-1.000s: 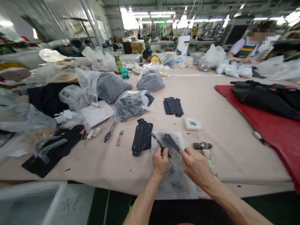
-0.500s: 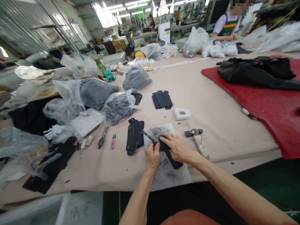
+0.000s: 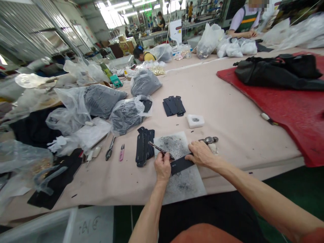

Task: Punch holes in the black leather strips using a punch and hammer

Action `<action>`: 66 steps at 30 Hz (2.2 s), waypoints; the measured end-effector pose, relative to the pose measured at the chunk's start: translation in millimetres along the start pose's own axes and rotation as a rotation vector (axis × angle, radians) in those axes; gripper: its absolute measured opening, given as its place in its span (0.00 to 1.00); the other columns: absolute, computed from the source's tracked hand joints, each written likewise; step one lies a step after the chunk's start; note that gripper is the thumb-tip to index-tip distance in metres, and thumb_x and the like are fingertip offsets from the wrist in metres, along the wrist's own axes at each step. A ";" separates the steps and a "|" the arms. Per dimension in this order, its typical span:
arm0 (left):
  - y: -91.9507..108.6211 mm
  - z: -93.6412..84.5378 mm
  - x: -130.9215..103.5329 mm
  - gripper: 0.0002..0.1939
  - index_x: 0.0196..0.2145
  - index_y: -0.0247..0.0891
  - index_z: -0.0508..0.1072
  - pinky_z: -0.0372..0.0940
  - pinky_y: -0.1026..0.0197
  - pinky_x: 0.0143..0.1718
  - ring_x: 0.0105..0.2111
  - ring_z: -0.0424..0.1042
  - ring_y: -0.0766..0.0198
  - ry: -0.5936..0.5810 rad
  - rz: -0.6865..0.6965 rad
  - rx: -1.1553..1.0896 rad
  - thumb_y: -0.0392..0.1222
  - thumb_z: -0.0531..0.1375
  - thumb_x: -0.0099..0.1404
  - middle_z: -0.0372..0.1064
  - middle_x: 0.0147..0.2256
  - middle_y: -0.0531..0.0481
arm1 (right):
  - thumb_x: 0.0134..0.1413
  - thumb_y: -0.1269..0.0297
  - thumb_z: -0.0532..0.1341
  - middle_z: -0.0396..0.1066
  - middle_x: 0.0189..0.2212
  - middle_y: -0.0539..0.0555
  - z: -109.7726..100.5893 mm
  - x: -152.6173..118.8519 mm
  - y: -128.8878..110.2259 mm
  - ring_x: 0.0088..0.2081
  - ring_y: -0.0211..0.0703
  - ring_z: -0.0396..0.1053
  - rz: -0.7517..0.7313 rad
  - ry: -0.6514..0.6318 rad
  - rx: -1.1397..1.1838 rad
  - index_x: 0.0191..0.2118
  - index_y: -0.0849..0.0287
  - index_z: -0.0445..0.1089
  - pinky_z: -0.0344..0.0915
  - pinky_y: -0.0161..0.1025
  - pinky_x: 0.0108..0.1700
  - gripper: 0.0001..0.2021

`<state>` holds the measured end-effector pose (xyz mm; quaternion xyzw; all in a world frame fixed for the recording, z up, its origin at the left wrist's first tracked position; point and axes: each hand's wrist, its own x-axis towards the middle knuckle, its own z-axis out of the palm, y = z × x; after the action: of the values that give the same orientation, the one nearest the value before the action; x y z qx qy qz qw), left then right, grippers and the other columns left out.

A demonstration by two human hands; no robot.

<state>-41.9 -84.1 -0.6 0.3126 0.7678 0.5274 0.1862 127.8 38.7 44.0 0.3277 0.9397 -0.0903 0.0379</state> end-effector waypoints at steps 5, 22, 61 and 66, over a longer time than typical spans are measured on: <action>-6.1 -3.0 0.8 0.15 0.30 0.37 0.71 0.69 0.61 0.28 0.23 0.75 0.59 0.193 -0.043 -0.058 0.53 0.57 0.63 0.74 0.24 0.49 | 0.62 0.50 0.56 0.74 0.30 0.58 24.8 -43.5 -12.4 0.33 0.48 0.72 0.304 -0.095 0.256 0.39 0.60 0.69 0.56 0.39 0.34 0.17; 22.4 37.2 9.2 0.10 0.38 0.37 0.77 0.69 0.56 0.45 0.39 0.76 0.57 -0.325 0.211 -0.041 0.41 0.57 0.64 0.78 0.37 0.46 | 0.57 0.69 0.54 0.65 0.53 0.62 74.2 -52.3 -46.6 0.51 0.54 0.62 0.316 0.457 0.414 0.60 0.59 0.65 0.56 0.47 0.50 0.24; 21.1 49.9 22.8 0.10 0.38 0.38 0.78 0.70 0.53 0.47 0.41 0.77 0.56 -0.376 0.332 0.044 0.44 0.59 0.64 0.79 0.39 0.45 | 0.61 0.68 0.53 0.69 0.53 0.60 66.7 -30.7 -35.6 0.51 0.52 0.61 0.380 0.487 0.538 0.59 0.59 0.66 0.51 0.48 0.53 0.21; 17.5 52.1 23.3 0.10 0.39 0.40 0.78 0.70 0.52 0.48 0.42 0.77 0.56 -0.382 0.370 0.082 0.44 0.58 0.65 0.79 0.39 0.45 | 0.60 0.69 0.53 0.69 0.53 0.60 67.1 -30.9 -35.6 0.51 0.52 0.61 0.381 0.484 0.535 0.59 0.59 0.66 0.51 0.49 0.53 0.21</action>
<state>-22.0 -28.0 -2.9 0.5486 0.6692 0.4526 0.2152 130.6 -20.5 -12.5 0.5059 0.7874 -0.2431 -0.2549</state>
